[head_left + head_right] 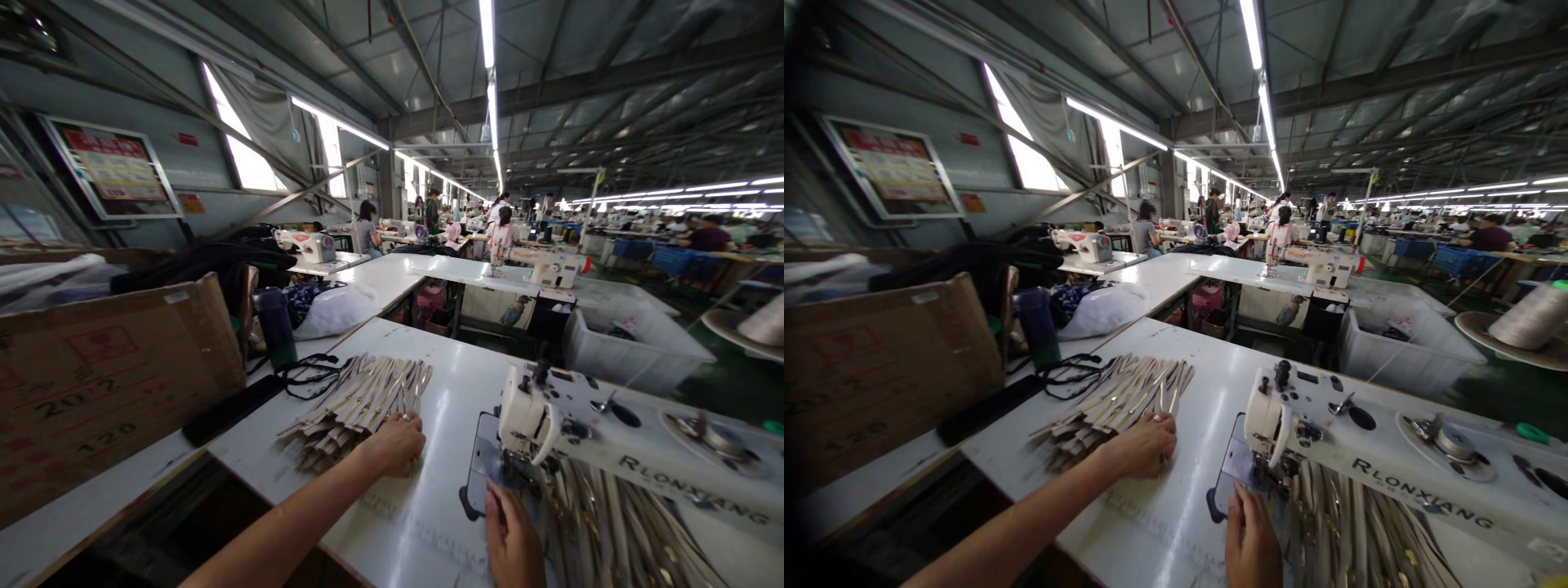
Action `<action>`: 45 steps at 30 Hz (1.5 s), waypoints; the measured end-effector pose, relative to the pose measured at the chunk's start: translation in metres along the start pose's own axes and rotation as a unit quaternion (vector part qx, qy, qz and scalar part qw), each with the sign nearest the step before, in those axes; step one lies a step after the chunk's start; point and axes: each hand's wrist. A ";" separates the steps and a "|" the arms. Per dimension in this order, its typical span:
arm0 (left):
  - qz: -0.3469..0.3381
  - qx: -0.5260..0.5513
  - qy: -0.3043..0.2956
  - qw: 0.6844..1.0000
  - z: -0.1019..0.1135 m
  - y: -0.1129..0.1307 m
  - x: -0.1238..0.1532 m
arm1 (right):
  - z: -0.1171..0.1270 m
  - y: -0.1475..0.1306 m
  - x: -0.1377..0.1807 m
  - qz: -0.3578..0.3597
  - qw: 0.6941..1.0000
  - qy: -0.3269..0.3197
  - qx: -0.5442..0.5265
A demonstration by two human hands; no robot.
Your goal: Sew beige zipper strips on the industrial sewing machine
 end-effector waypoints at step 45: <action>-0.026 0.042 0.102 0.994 -0.014 0.024 0.011 | 0.035 -0.026 -0.003 -0.011 0.998 0.058 0.021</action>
Point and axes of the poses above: each hand's wrist, its own x-axis away from the middle knuckle, its own z-axis out of the back of the hand, y = z × x, and after that the axes turned 11 degrees about y, right-handed
